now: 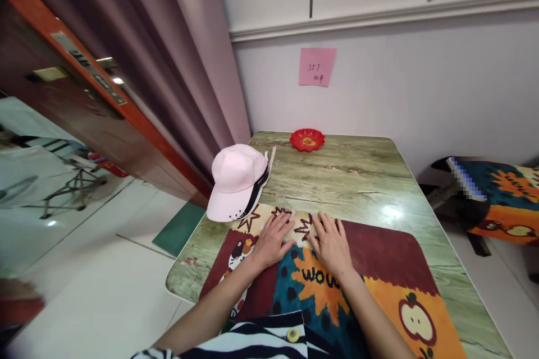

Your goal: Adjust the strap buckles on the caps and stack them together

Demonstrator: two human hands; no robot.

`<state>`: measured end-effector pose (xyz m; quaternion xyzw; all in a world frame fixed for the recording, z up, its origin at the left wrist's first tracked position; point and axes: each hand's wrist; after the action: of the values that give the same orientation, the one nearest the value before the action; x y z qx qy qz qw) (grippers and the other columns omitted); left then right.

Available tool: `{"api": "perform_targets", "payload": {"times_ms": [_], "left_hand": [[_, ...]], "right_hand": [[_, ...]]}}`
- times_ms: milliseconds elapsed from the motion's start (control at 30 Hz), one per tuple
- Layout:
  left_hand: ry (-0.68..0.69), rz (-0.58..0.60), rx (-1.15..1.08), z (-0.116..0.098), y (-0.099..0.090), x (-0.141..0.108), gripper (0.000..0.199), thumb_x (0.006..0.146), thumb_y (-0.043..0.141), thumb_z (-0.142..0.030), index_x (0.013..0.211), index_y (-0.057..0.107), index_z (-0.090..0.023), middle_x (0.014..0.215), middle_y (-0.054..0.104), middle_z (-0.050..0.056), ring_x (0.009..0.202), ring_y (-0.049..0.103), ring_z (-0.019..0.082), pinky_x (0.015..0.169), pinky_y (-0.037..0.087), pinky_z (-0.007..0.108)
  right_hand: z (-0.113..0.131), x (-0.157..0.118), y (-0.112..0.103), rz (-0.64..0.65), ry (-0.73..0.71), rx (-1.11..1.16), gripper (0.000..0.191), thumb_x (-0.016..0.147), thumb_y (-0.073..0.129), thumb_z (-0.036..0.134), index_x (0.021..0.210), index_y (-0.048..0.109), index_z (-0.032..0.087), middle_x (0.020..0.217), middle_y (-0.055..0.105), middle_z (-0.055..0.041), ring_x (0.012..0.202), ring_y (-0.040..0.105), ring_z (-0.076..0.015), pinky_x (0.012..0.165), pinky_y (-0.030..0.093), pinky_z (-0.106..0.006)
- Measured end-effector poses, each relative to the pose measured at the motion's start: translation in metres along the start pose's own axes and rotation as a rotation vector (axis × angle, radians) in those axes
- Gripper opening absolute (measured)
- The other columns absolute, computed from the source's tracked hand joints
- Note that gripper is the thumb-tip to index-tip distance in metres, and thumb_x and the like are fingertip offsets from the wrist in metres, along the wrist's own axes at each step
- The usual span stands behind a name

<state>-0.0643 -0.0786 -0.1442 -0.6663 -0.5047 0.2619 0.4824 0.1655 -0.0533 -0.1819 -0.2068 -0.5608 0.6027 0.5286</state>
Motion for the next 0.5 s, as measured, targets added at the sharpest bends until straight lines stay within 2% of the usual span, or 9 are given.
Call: {"api": "perform_targets", "payload": {"times_ms": [100, 200, 300, 367, 400, 433, 500], "left_hand": [[-0.008, 0.019, 0.016, 0.006, 0.006, -0.009, 0.053, 0.098, 0.055, -0.043, 0.147, 0.054, -0.021, 0.160, 0.046, 0.011, 0.153, 0.035, 0.029, 0.127, 0.026, 0.055], [0.011, -0.014, 0.000, 0.004, 0.008, -0.007, 0.051, 0.097, 0.058, -0.043, 0.144, 0.058, -0.022, 0.157, 0.051, 0.011, 0.151, 0.039, 0.029, 0.126, 0.029, 0.056], [0.018, -0.173, -0.011, 0.009, -0.001, -0.006, 0.043, 0.093, 0.063, -0.041, 0.134, 0.065, -0.029, 0.145, 0.062, 0.007, 0.142, 0.052, 0.026, 0.123, 0.038, 0.047], [-0.054, -0.335, 0.016, 0.019, -0.022, -0.003, 0.042, 0.094, 0.061, -0.041, 0.136, 0.064, -0.031, 0.144, 0.062, 0.008, 0.142, 0.052, 0.025, 0.125, 0.037, 0.044], [-0.110, -0.404, 0.039, 0.026, -0.037, 0.001, 0.048, 0.096, 0.059, -0.042, 0.142, 0.059, -0.030, 0.150, 0.056, 0.011, 0.146, 0.046, 0.027, 0.127, 0.031, 0.047], [-0.185, -0.489, 0.065, 0.034, -0.056, 0.007, 0.056, 0.096, 0.058, -0.043, 0.148, 0.051, -0.024, 0.157, 0.048, 0.016, 0.152, 0.038, 0.030, 0.129, 0.025, 0.051], [-0.394, -0.707, 0.144, 0.052, -0.096, 0.022, 0.081, 0.085, 0.072, -0.052, 0.153, 0.043, -0.018, 0.163, 0.036, 0.020, 0.156, 0.027, 0.035, 0.129, 0.020, 0.054]], "right_hand": [[-0.006, -0.007, 0.007, 0.036, -0.016, -0.064, 0.056, 0.103, 0.043, 0.049, 0.149, 0.053, 0.020, 0.153, 0.054, -0.0155, 0.143, 0.048, -0.0304, 0.120, 0.029, -0.053], [-0.008, -0.004, 0.007, 0.030, -0.014, -0.074, 0.055, 0.102, 0.043, 0.050, 0.149, 0.054, 0.022, 0.152, 0.056, -0.0145, 0.142, 0.049, -0.0303, 0.119, 0.031, -0.053], [-0.010, -0.004, 0.008, 0.021, -0.021, -0.073, 0.055, 0.102, 0.043, 0.050, 0.148, 0.054, 0.022, 0.151, 0.057, -0.0142, 0.142, 0.049, -0.0302, 0.119, 0.030, -0.053], [-0.011, -0.006, 0.010, 0.017, -0.025, -0.071, 0.056, 0.102, 0.044, 0.051, 0.148, 0.054, 0.021, 0.151, 0.057, -0.0145, 0.141, 0.049, -0.0300, 0.120, 0.029, -0.052], [-0.012, -0.007, 0.011, 0.016, -0.028, -0.070, 0.056, 0.102, 0.044, 0.051, 0.148, 0.054, 0.020, 0.151, 0.057, -0.0148, 0.141, 0.050, -0.0299, 0.121, 0.029, -0.052], [-0.012, -0.008, 0.012, 0.015, -0.029, -0.069, 0.056, 0.102, 0.044, 0.051, 0.147, 0.054, 0.019, 0.151, 0.057, -0.0150, 0.141, 0.050, -0.0299, 0.121, 0.029, -0.052], [-0.013, -0.009, 0.013, 0.011, -0.030, -0.065, 0.056, 0.102, 0.044, 0.051, 0.146, 0.055, 0.018, 0.150, 0.057, -0.0154, 0.141, 0.050, -0.0301, 0.121, 0.028, -0.052]]}}
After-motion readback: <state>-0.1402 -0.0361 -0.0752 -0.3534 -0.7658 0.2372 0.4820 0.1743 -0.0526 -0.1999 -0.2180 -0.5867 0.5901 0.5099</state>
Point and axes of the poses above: each hand's wrist, its own x-axis towards the middle knuckle, its own y-axis out of the palm, z = x × y
